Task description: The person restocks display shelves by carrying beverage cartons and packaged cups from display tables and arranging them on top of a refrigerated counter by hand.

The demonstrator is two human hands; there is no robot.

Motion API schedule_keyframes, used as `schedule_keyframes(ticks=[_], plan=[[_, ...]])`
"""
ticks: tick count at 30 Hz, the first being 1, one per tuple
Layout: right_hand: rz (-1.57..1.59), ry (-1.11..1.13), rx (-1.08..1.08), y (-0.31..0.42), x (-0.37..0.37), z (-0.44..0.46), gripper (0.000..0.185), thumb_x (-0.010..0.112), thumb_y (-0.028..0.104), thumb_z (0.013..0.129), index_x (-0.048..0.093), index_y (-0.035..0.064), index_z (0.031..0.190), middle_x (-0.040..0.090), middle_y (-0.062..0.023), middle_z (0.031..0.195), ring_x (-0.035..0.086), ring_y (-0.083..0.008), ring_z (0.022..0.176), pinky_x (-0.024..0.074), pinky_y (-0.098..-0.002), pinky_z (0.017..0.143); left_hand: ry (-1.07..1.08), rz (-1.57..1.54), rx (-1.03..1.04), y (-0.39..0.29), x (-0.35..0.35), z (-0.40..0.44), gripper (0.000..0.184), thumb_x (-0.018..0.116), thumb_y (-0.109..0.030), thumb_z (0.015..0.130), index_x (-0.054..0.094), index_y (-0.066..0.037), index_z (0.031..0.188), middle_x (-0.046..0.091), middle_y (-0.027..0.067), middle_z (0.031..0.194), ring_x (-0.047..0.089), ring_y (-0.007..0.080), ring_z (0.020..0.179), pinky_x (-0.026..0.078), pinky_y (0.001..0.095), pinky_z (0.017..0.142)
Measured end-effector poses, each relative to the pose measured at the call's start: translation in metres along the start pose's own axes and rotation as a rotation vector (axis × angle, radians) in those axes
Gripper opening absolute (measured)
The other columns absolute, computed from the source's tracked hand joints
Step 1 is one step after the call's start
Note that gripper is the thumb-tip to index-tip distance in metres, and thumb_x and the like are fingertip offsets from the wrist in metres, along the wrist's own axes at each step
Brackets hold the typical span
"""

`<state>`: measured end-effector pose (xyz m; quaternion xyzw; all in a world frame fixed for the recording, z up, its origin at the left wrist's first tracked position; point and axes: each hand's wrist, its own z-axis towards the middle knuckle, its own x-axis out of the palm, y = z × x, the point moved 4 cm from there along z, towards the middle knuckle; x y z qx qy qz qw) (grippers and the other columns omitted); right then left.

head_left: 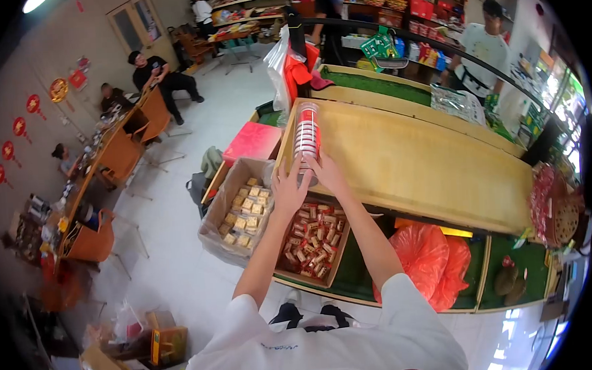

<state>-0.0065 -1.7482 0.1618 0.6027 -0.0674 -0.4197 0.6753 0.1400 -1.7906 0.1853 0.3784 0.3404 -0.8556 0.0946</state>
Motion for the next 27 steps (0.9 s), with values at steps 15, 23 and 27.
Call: schedule_keyframes(ticks=[15,23,27], plan=[[-0.465,0.044,0.202,-0.007,0.044,0.008,0.067,0.040,0.053,0.093,0.035,0.0022,0.136,0.061,-0.0279,0.106,0.056,-0.0466,0.100,0.0426,-0.0502,0.089,0.202,-0.068,0.078,0.086,0.004,0.007,0.062,0.052,-0.037,0.087,0.029,-0.029,0.145,0.031,0.0067,0.148,0.037,0.0458,0.121,0.028,0.0576,0.101],[-0.626,-0.235,-0.205,0.061,0.032,-0.106,0.044,0.056,0.033,0.089,0.050,0.0096,0.126,0.050,-0.0153,0.125,0.044,-0.0338,0.117,0.0301,-0.0461,0.101,0.081,0.039,0.110,0.078,-0.004,-0.010,0.072,0.062,-0.031,0.081,0.031,-0.012,0.143,0.034,0.0186,0.144,0.039,0.0433,0.121,0.032,0.0496,0.102],[-0.504,-0.359,-0.099,0.050,0.025,-0.301,0.033,0.060,0.009,0.082,0.056,0.0062,0.115,0.055,-0.0140,0.108,0.050,-0.0327,0.103,0.0375,-0.0433,0.090,-0.109,-0.132,0.185,0.059,-0.046,-0.082,0.070,0.063,-0.019,0.078,0.034,0.000,0.139,0.037,0.0268,0.136,0.036,0.0423,0.124,0.028,0.0495,0.104]])
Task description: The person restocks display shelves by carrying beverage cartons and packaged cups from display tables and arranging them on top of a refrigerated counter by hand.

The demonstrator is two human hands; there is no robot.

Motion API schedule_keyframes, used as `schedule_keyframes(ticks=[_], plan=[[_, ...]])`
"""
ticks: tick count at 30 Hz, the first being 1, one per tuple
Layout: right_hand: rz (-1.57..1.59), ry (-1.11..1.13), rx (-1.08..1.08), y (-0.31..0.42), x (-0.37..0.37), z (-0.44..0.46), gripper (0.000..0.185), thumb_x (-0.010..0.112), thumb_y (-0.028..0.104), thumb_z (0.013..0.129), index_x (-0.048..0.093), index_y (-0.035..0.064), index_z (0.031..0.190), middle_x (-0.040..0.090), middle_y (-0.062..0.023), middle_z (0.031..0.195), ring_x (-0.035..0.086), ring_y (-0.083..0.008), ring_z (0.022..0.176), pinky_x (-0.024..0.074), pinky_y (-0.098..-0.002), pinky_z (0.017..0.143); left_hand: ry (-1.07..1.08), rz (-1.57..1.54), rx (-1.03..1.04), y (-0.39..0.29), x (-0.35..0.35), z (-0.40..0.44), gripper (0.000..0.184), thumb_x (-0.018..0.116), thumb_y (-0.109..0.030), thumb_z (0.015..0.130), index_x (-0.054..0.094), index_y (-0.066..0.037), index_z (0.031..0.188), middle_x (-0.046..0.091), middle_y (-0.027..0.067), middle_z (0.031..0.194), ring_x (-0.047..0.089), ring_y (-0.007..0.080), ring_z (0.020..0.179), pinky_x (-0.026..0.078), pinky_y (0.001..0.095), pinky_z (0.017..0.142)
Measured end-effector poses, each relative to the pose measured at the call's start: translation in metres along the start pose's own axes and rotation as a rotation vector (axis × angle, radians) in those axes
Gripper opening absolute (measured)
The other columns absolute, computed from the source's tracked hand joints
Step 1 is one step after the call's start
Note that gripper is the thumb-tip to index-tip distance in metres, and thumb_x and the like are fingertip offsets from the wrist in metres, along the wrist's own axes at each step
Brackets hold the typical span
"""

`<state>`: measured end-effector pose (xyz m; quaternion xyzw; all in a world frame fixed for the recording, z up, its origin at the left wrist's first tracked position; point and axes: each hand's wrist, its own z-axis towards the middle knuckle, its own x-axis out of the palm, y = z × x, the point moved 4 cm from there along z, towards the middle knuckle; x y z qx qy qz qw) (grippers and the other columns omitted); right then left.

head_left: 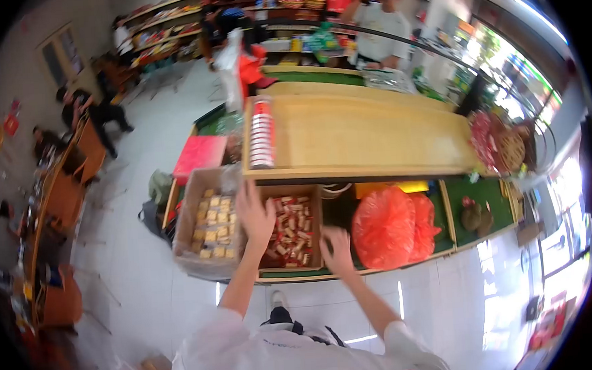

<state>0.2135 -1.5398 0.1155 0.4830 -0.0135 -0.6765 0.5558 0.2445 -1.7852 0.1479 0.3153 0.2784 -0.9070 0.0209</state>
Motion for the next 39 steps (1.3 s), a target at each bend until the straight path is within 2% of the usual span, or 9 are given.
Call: schedule_keyframes(ticks=[5,8,9,15,19,22,31,34,39], plan=[[-0.189,-0.294,0.732,-0.067,-0.093,-0.383,0.032,0.063,0.003,0.079,0.059,0.0069,0.110,0.061,-0.0126,0.097,0.058,-0.0273,0.091,0.0449,-0.0392,0.081,0.563,0.007,0.095,-0.054,0.018,-0.224,0.061,0.060,-0.025,0.084,0.037,-0.002,0.136,0.042,0.0218,0.131,0.036,0.0392,0.125,0.030,0.0495,0.104],[-0.064,-0.778,1.218,-0.077,-0.158,-0.640,0.025,0.057,0.008,0.085,0.056,-0.0015,0.109,0.059,-0.0143,0.090,0.057,-0.0280,0.080,0.0470,-0.0355,0.074,2.216,0.220,0.793,-0.069,0.081,-0.414,0.064,0.053,-0.051,0.083,0.043,-0.018,0.137,0.028,0.0238,0.146,0.025,0.0422,0.135,0.019,0.0536,0.110],[-0.585,-0.811,1.288,-0.006,-0.206,-0.626,0.029,0.054,0.009,0.088,0.053,-0.0037,0.113,0.058,-0.0164,0.096,0.057,-0.0306,0.084,0.0473,-0.0370,0.077,2.186,0.052,0.874,-0.090,0.070,-0.438,0.062,0.048,-0.057,0.083,0.048,-0.020,0.133,0.033,0.0204,0.145,0.027,0.0396,0.135,0.019,0.0525,0.110],[-0.584,-1.524,1.656,0.106,-0.214,-0.707,0.029,0.054,0.016,0.087,0.055,0.0019,0.112,0.060,-0.0184,0.093,0.059,-0.0306,0.083,0.0466,-0.0398,0.074,1.820,-0.003,1.427,-0.303,0.123,-0.483,0.050,0.050,-0.044,0.087,0.055,-0.011,0.125,0.052,0.0169,0.130,0.048,0.0352,0.120,0.035,0.0459,0.102],[0.039,-0.931,1.773,0.059,-0.050,-0.712,0.033,0.054,0.029,0.085,0.062,0.0073,0.109,0.063,-0.0197,0.105,0.059,-0.0351,0.101,0.0482,-0.0393,0.084,2.159,-0.410,0.992,-0.403,0.214,-0.546,0.040,0.052,-0.023,0.090,0.056,0.001,0.121,0.061,0.0172,0.115,0.058,0.0260,0.107,0.044,0.0352,0.093],[0.137,-1.566,1.850,0.106,-0.042,-0.691,0.043,0.049,0.039,0.088,0.061,0.0077,0.116,0.063,-0.0176,0.108,0.061,-0.0314,0.099,0.0477,-0.0369,0.085,2.277,-0.261,0.744,-0.411,0.283,-0.570,0.038,0.053,-0.030,0.088,0.059,-0.007,0.118,0.055,0.0023,0.070,0.046,0.0124,0.054,0.040,0.0314,0.044],[0.962,-2.284,1.903,0.104,-0.008,-0.681,0.048,0.051,0.047,0.087,0.057,0.0148,0.122,0.061,-0.0100,0.110,0.062,-0.0262,0.089,0.0524,-0.0418,0.072,2.479,0.507,0.925,-0.545,0.265,-0.738,0.040,0.050,-0.034,0.089,0.054,-0.012,0.122,0.059,0.0069,0.088,0.054,0.0203,0.075,0.045,0.0406,0.059],[0.715,-2.037,2.116,0.036,0.019,-0.703,0.045,0.052,0.045,0.086,0.061,0.0149,0.118,0.063,-0.0134,0.109,0.062,-0.0266,0.091,0.0511,-0.0395,0.081,2.508,0.495,1.149,-0.631,0.249,-0.821,0.041,0.049,-0.034,0.089,0.052,-0.013,0.124,0.059,0.0076,0.092,0.054,0.0215,0.079,0.045,0.0422,0.062],[0.441,-2.590,2.270,-0.022,-0.034,-0.700,0.044,0.053,0.041,0.086,0.061,0.0099,0.116,0.065,-0.0151,0.105,0.063,-0.0282,0.091,0.0480,-0.0377,0.085,2.511,0.334,1.546,-0.786,0.182,-0.974,0.042,0.048,-0.034,0.090,0.049,-0.013,0.126,0.059,0.0088,0.099,0.055,0.0234,0.086,0.045,0.0448,0.068]])
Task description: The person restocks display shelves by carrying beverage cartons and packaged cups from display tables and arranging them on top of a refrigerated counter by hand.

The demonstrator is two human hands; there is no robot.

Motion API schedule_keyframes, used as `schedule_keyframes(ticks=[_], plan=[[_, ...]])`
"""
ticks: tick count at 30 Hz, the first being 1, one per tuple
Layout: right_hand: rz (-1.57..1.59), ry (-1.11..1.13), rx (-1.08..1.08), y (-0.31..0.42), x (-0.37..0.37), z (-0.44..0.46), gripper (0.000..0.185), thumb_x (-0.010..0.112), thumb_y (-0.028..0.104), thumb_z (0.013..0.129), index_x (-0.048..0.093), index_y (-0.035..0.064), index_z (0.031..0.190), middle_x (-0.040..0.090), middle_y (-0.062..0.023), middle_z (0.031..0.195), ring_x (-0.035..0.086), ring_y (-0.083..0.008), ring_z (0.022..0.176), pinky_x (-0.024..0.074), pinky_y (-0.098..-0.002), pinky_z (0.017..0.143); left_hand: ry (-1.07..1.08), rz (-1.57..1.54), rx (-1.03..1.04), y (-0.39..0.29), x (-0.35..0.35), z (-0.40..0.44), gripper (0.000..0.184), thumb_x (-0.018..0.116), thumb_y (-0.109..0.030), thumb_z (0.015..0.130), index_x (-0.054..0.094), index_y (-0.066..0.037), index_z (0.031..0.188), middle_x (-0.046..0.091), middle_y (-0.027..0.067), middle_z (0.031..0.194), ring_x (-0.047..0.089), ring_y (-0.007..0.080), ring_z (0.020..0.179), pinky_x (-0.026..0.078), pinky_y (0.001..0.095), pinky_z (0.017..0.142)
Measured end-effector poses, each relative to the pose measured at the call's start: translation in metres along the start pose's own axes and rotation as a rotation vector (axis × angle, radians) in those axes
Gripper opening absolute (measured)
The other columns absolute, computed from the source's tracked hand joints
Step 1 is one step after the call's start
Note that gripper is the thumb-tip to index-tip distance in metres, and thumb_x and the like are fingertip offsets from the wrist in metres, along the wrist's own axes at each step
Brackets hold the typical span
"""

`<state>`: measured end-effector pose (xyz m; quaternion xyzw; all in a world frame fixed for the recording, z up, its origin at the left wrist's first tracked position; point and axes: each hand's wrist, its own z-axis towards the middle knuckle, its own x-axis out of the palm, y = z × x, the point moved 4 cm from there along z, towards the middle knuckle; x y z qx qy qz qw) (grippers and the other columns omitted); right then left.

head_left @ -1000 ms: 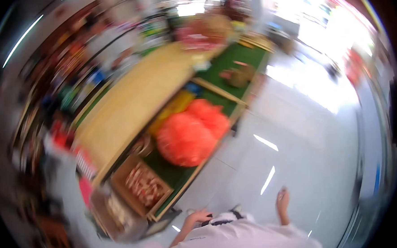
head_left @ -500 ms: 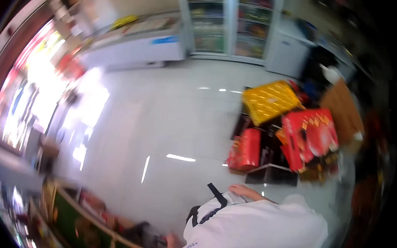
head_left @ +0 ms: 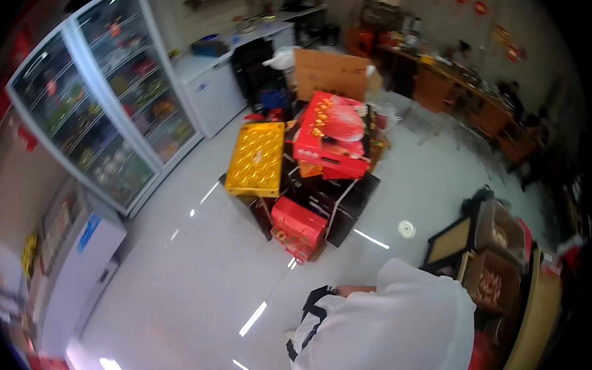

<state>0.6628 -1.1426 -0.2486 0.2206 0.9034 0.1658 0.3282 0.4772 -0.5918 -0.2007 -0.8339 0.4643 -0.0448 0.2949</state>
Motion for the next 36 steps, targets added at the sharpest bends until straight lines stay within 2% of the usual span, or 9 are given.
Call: schedule_keyframes(ticks=[9,13,16,18,19,21,23,29,36], plan=[[0.478,0.073,-0.485,0.119,0.038,-0.035,0.054,0.049,0.046,0.087,0.052,0.0103,0.127,0.058,-0.0163,0.120,0.055,-0.0314,0.113,0.0448,-0.0407,0.093,-0.017,0.270,0.516,-0.408,-0.002,0.172,0.045,0.046,-0.035,0.091,0.044,-0.014,0.131,0.058,0.0110,0.113,0.055,0.0267,0.099,0.044,0.0495,0.078],[0.517,0.065,-0.233,0.174,0.042,-0.002,0.048,0.045,0.041,0.089,0.051,0.0105,0.126,0.050,-0.0179,0.128,0.053,-0.0332,0.114,0.0452,-0.0438,0.091,0.240,0.334,0.799,-0.545,0.097,0.191,0.045,0.046,-0.030,0.088,0.041,-0.019,0.131,0.057,0.0097,0.110,0.053,0.0236,0.099,0.044,0.0407,0.083],[0.559,0.008,0.074,0.228,0.007,0.010,0.045,0.042,0.038,0.091,0.050,0.0107,0.126,0.044,-0.0192,0.134,0.051,-0.0345,0.116,0.0456,-0.0460,0.090,0.647,0.815,1.063,-0.550,0.211,0.176,0.033,0.047,-0.025,0.091,0.047,-0.016,0.123,0.058,0.0027,0.083,0.052,0.0118,0.062,0.041,0.0243,0.048],[0.550,-0.048,0.249,0.261,-0.021,0.022,0.042,0.040,0.035,0.092,0.050,0.0108,0.125,0.041,-0.0200,0.138,0.050,-0.0354,0.117,0.0459,-0.0475,0.089,0.612,1.371,0.570,-0.538,0.225,0.191,0.037,0.050,-0.029,0.088,0.048,-0.017,0.122,0.062,0.0034,0.088,0.058,0.0153,0.066,0.047,0.0303,0.050],[0.047,-0.119,-0.030,0.263,-0.008,0.054,0.042,0.038,0.034,0.092,0.048,0.0095,0.124,0.052,-0.0219,0.125,0.054,-0.0355,0.112,0.0467,-0.0474,0.088,0.547,1.258,0.291,-0.525,0.220,0.198,0.036,0.050,-0.037,0.087,0.051,-0.021,0.119,0.063,0.0054,0.096,0.060,0.0208,0.071,0.049,0.0369,0.053],[0.072,-0.239,0.023,0.266,0.002,0.088,0.035,0.045,0.030,0.088,0.056,0.0093,0.114,0.054,-0.0185,0.119,0.057,-0.0354,0.106,0.0486,-0.0478,0.083,0.772,0.822,-0.256,-0.512,0.194,0.227,0.032,0.047,-0.038,0.090,0.056,-0.019,0.113,0.061,0.0080,0.104,0.059,0.0247,0.074,0.049,0.0406,0.055],[0.063,-0.557,0.003,0.269,0.009,0.097,0.019,0.054,0.022,0.081,0.065,0.0077,0.087,0.058,-0.0128,0.105,0.063,-0.0323,0.084,0.0523,-0.0460,0.065,0.562,0.928,-0.078,-0.493,0.168,0.235,0.030,0.047,-0.036,0.090,0.056,-0.018,0.112,0.061,0.0084,0.103,0.059,0.0248,0.074,0.049,0.0403,0.055],[0.098,-0.482,0.314,0.307,0.007,0.102,0.021,0.052,0.023,0.082,0.066,0.0090,0.089,0.057,-0.0150,0.107,0.066,-0.0307,0.079,0.0529,-0.0442,0.063,0.520,0.891,-0.061,-0.493,0.185,0.262,0.027,0.047,-0.031,0.090,0.058,-0.015,0.107,0.062,0.0097,0.098,0.060,0.0250,0.075,0.050,0.0396,0.058],[-0.014,-0.429,0.194,0.385,-0.012,0.172,0.023,0.051,0.024,0.083,0.064,0.0070,0.094,0.059,-0.0165,0.106,0.067,-0.0313,0.078,0.0535,-0.0456,0.061,0.528,0.829,0.038,-0.579,0.142,0.346,0.024,0.047,-0.026,0.091,0.061,-0.011,0.102,0.063,0.0112,0.092,0.061,0.0253,0.075,0.050,0.0387,0.061]])
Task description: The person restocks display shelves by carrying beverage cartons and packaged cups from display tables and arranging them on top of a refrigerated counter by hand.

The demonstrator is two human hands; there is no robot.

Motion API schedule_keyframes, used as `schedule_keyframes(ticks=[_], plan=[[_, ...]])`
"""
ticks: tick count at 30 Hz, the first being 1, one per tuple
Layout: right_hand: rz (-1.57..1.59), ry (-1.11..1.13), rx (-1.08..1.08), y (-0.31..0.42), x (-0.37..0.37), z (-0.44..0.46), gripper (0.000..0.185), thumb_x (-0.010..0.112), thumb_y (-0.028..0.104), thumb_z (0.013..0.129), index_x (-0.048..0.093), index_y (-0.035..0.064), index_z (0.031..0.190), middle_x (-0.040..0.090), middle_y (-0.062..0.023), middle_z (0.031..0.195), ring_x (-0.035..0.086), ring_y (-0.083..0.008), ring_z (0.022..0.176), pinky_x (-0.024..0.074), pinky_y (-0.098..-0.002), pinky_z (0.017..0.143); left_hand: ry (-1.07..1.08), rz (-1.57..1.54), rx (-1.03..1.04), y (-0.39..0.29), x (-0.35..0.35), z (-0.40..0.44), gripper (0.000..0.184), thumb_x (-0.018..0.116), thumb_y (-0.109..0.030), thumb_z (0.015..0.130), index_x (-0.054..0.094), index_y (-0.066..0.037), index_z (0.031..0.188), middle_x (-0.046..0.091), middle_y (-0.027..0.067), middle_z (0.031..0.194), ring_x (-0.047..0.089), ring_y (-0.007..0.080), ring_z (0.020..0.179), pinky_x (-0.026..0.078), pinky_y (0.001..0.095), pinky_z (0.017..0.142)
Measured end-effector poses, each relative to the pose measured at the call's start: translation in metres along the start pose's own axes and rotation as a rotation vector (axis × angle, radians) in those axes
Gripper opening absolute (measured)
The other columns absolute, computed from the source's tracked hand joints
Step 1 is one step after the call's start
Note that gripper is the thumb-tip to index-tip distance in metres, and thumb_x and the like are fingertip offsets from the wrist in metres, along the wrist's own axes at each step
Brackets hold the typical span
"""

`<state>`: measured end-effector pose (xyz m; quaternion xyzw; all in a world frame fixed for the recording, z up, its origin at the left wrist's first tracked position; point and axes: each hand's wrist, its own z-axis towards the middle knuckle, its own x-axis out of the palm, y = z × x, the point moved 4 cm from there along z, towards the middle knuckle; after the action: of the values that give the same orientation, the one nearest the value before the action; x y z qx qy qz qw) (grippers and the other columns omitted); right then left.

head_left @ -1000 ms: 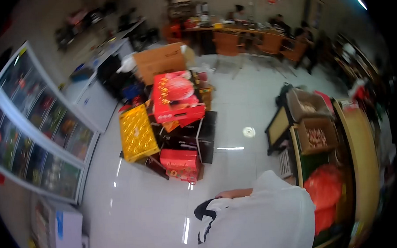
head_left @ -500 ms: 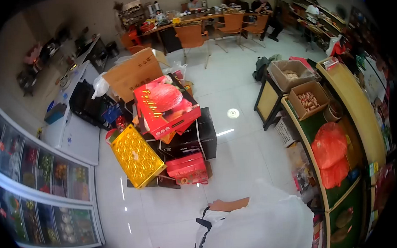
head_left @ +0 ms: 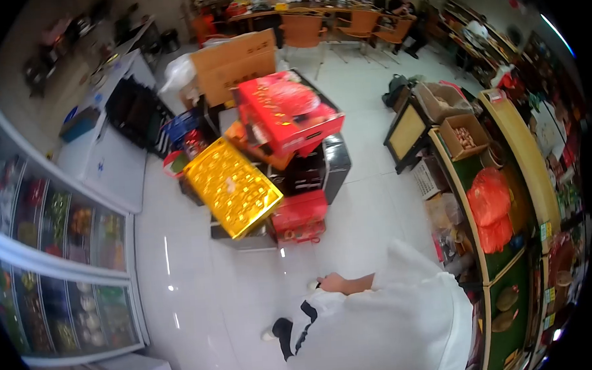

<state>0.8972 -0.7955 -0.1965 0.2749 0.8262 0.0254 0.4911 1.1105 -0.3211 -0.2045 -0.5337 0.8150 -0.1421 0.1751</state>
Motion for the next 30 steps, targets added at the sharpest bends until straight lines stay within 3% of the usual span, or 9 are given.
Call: schedule_keyframes(ticks=[6,8,10,11,13,16,22,25,30], plan=[[0.024,-0.064,-0.272,0.170,-0.083,0.018,0.028,0.053,0.021,0.083,0.062,0.0079,0.107,0.060,-0.0122,0.110,0.058,-0.0309,0.102,0.0494,-0.0408,0.083,-0.070,-0.086,0.145,0.114,-0.109,0.007,0.022,0.047,-0.022,0.091,0.063,-0.008,0.098,0.064,0.0125,0.086,0.062,0.0255,0.076,0.050,0.0380,0.063],[0.178,-0.058,-0.225,0.203,-0.043,0.054,0.027,0.052,0.019,0.083,0.061,0.0098,0.107,0.058,-0.0114,0.112,0.056,-0.0301,0.104,0.0475,-0.0392,0.085,-0.236,0.845,0.681,0.168,-0.119,0.005,0.022,0.047,-0.020,0.091,0.064,-0.006,0.096,0.064,0.0129,0.085,0.062,0.0255,0.076,0.051,0.0377,0.064],[0.316,0.102,-0.165,0.234,-0.022,0.122,0.027,0.051,0.020,0.084,0.059,0.0133,0.108,0.060,-0.0083,0.110,0.058,-0.0285,0.103,0.0470,-0.0376,0.082,-0.783,1.311,0.959,0.201,-0.118,0.007,0.022,0.047,-0.018,0.092,0.064,-0.005,0.095,0.064,0.0134,0.083,0.062,0.0256,0.076,0.051,0.0375,0.065],[0.110,0.171,-0.541,0.253,-0.011,0.144,0.027,0.049,0.021,0.085,0.059,0.0164,0.110,0.061,-0.0083,0.109,0.059,-0.0294,0.100,0.0470,-0.0369,0.081,-0.499,1.341,0.521,0.172,-0.152,0.017,0.025,0.046,-0.018,0.091,0.063,-0.004,0.105,0.064,0.0156,0.099,0.061,0.0321,0.089,0.049,0.0427,0.075],[-0.076,0.223,-0.937,0.318,0.012,0.194,0.028,0.047,0.021,0.086,0.059,0.0194,0.111,0.062,-0.0083,0.108,0.061,-0.0303,0.097,0.0469,-0.0361,0.079,-0.681,0.113,0.295,0.043,-0.253,-0.030,0.032,0.047,-0.026,0.091,0.057,-0.006,0.113,0.064,0.0185,0.102,0.060,0.0323,0.098,0.048,0.0410,0.083],[-0.096,0.228,-0.434,0.443,-0.043,0.221,0.031,0.041,0.020,0.088,0.059,0.0195,0.113,0.063,-0.0103,0.110,0.060,-0.0321,0.099,0.0468,-0.0378,0.081,-0.643,-0.183,0.407,-0.031,-0.345,-0.023,0.032,0.053,-0.028,0.089,0.058,-0.008,0.113,0.065,0.0195,0.098,0.062,0.0338,0.093,0.049,0.0395,0.083],[-0.065,0.440,-0.743,0.583,-0.009,0.346,0.036,0.038,0.017,0.089,0.056,0.0058,0.119,0.060,-0.0204,0.114,0.057,-0.0372,0.104,0.0456,-0.0403,0.088,-0.789,-0.460,0.409,-0.012,-0.405,0.027,0.033,0.051,-0.027,0.088,0.058,-0.007,0.114,0.067,0.0128,0.092,0.064,0.0248,0.083,0.050,0.0359,0.073],[-0.108,0.478,-0.856,0.648,-0.012,0.387,0.034,0.041,0.016,0.089,0.057,0.0038,0.116,0.060,-0.0199,0.114,0.056,-0.0363,0.107,0.0452,-0.0393,0.090,-0.704,-0.807,0.016,0.013,-0.385,0.022,0.037,0.051,-0.030,0.088,0.056,-0.006,0.116,0.067,0.0103,0.096,0.063,0.0212,0.077,0.049,0.0348,0.061],[0.003,0.534,-1.078,0.787,-0.066,0.410,0.018,0.061,0.012,0.085,0.067,0.0011,0.098,0.067,-0.0139,0.095,0.065,-0.0199,0.075,0.0506,-0.0283,0.063,-0.750,-1.040,-0.154,0.027,-0.366,0.041,0.035,0.049,-0.026,0.089,0.057,-0.005,0.115,0.065,0.0100,0.096,0.060,0.0163,0.069,0.046,0.0282,0.050]])
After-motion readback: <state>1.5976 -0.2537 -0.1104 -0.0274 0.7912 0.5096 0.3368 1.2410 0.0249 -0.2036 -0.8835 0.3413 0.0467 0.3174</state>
